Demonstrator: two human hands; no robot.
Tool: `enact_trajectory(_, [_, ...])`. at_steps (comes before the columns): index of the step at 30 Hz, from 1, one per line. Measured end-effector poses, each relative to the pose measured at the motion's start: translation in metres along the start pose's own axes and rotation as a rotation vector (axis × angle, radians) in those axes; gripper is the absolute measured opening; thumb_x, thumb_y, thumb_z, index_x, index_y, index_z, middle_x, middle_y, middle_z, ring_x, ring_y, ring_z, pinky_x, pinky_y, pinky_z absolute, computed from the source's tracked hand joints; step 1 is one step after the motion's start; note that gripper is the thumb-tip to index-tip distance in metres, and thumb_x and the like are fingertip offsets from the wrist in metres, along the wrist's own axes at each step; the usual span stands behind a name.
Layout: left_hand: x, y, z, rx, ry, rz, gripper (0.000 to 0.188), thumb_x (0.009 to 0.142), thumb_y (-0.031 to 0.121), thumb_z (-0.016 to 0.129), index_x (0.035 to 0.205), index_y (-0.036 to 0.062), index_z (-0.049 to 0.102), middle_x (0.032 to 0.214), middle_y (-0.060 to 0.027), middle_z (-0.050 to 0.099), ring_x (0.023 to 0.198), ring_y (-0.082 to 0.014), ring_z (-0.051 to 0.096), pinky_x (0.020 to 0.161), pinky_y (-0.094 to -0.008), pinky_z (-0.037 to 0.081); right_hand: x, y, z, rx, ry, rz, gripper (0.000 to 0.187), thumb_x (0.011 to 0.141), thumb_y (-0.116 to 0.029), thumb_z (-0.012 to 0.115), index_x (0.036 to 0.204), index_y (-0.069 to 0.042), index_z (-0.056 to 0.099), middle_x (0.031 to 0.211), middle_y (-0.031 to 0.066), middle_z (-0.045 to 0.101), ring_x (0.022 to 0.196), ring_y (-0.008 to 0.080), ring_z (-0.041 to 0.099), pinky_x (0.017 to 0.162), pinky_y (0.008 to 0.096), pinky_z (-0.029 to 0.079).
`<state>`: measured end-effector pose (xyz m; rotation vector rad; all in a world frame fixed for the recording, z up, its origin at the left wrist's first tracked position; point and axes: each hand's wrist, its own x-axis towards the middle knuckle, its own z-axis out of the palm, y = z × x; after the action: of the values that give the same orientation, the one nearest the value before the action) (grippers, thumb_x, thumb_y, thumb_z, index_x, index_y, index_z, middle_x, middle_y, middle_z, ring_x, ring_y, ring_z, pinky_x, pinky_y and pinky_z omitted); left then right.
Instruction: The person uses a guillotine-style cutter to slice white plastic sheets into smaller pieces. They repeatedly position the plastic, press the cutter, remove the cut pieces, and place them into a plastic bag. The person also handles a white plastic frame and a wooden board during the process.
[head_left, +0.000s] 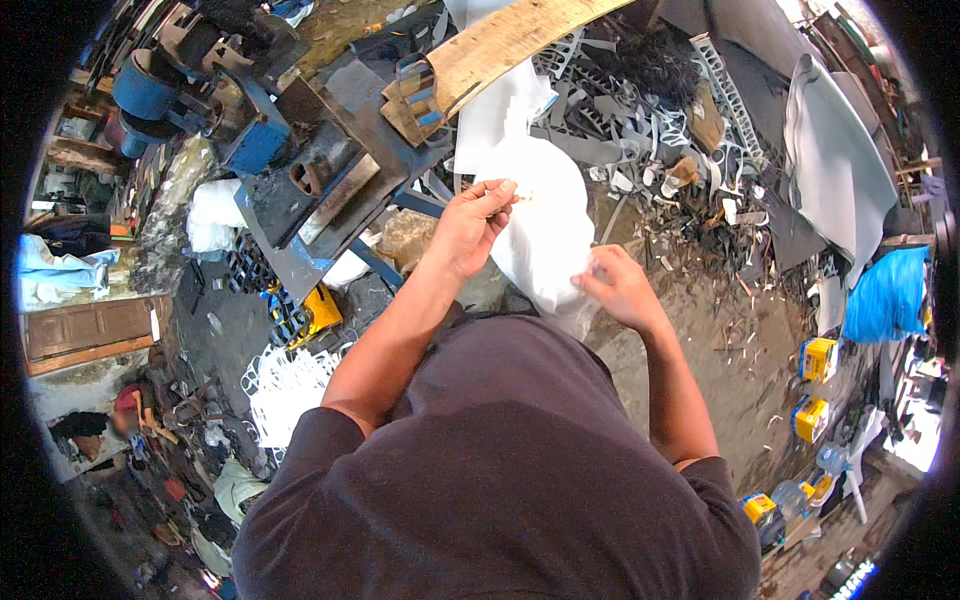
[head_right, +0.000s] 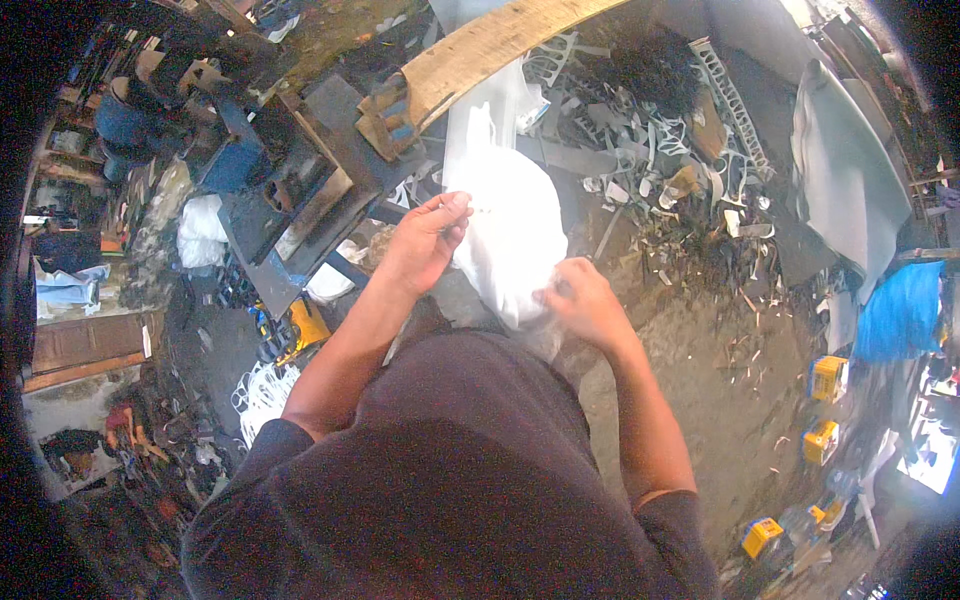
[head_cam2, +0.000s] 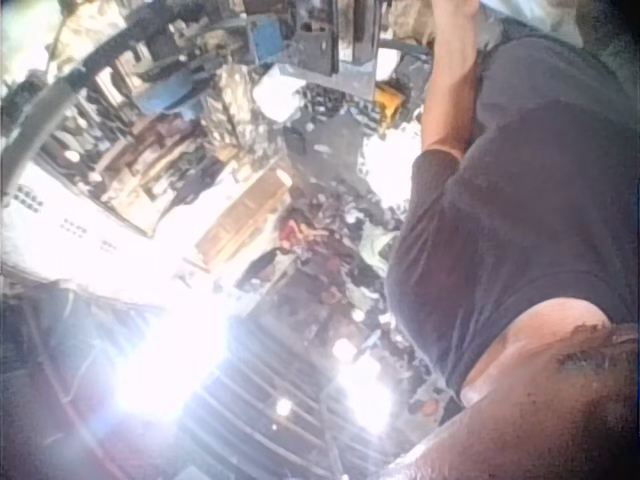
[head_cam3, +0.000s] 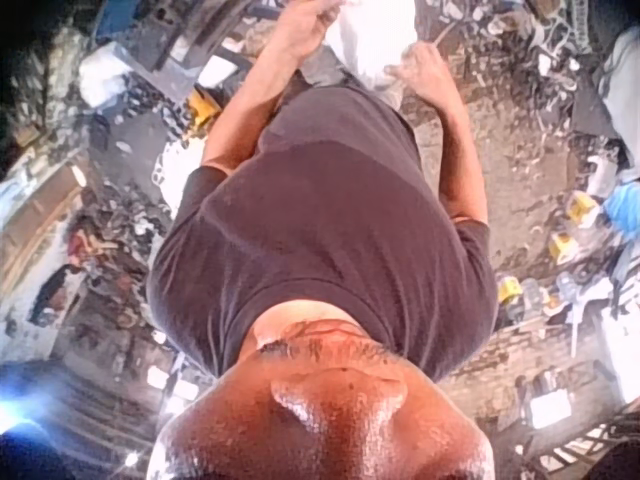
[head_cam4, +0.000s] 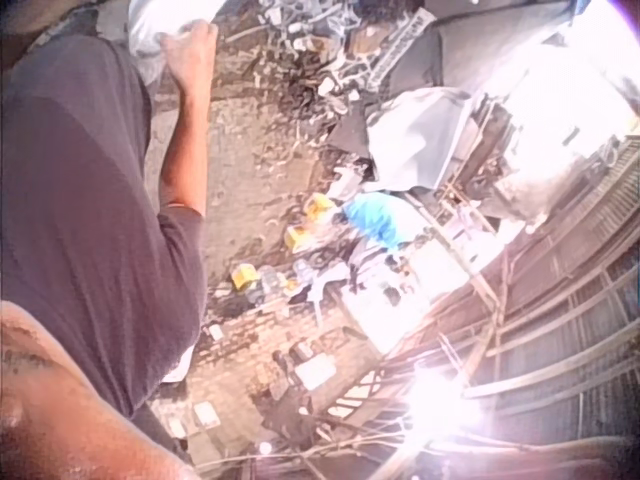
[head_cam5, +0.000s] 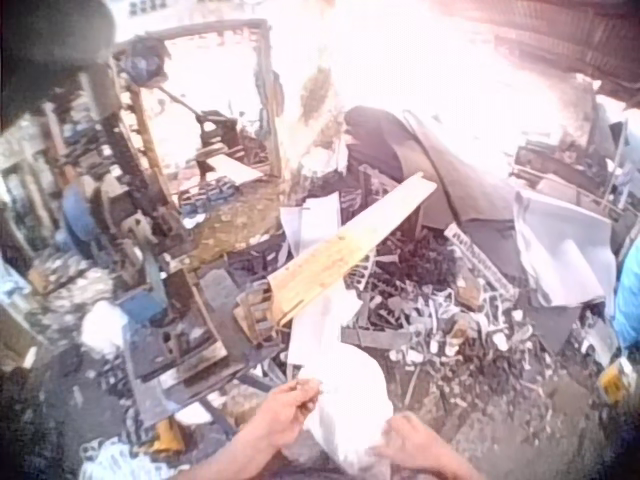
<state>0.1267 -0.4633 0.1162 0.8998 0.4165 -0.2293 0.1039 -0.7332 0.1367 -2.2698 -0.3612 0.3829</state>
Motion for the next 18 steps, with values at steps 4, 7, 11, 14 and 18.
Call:
enact_trajectory(4, [0.001,-0.006,-0.002,0.148,0.036,0.188,0.013,0.097,0.017,0.068,0.106,0.0074,0.069,0.095,0.0029,0.066,0.085,-0.0070,0.055,0.075,-0.0230,0.044,0.004,-0.012,-0.018,0.396,0.145,0.199,0.017,0.104,-0.022,0.058,0.103,-0.006,0.055,0.081,0.0014,0.060,0.074,0.0099,0.058,0.066,0.0290,0.050])
enact_trajectory(7, [0.012,-0.002,0.005,0.257,0.018,0.260,0.012,0.099,0.017,0.067,0.105,0.0069,0.069,0.090,0.0034,0.064,0.080,-0.0058,0.053,0.072,-0.0230,0.044,0.016,-0.012,-0.018,0.537,0.278,0.186,0.015,0.105,-0.020,0.056,0.109,-0.007,0.053,0.080,-0.0003,0.058,0.070,0.0087,0.055,0.061,0.0276,0.047])
enact_trajectory(11, [0.013,-0.006,0.002,0.430,-0.015,0.240,0.015,0.095,0.015,0.067,0.108,0.0073,0.070,0.089,0.0034,0.062,0.079,-0.0071,0.052,0.072,-0.0231,0.043,0.030,0.001,-0.005,0.728,0.334,0.168,0.016,0.104,-0.017,0.059,0.115,-0.007,0.055,0.091,-0.0013,0.056,0.079,0.0065,0.054,0.063,0.0212,0.047])
enact_trajectory(14, [-0.001,-0.010,-0.009,0.527,-0.049,0.202,0.018,0.090,0.012,0.067,0.107,0.0067,0.070,0.085,0.0037,0.061,0.074,-0.0066,0.050,0.069,-0.0220,0.041,0.040,-0.012,0.008,0.448,0.399,0.014,0.046,0.091,-0.020,0.076,0.128,-0.007,0.054,0.111,0.0071,0.055,0.096,0.0149,0.057,0.076,0.0263,0.053])
enact_trajectory(18, [-0.034,-0.010,-0.026,0.535,-0.078,0.054,0.014,0.090,0.010,0.066,0.104,0.0062,0.069,0.078,0.0054,0.057,0.069,-0.0048,0.047,0.062,-0.0207,0.039,0.039,-0.047,0.019,-0.248,-0.016,-0.299,0.079,0.070,-0.021,0.086,0.138,-0.007,0.050,0.127,0.0196,0.055,0.121,0.0406,0.053,0.104,0.0494,0.045])
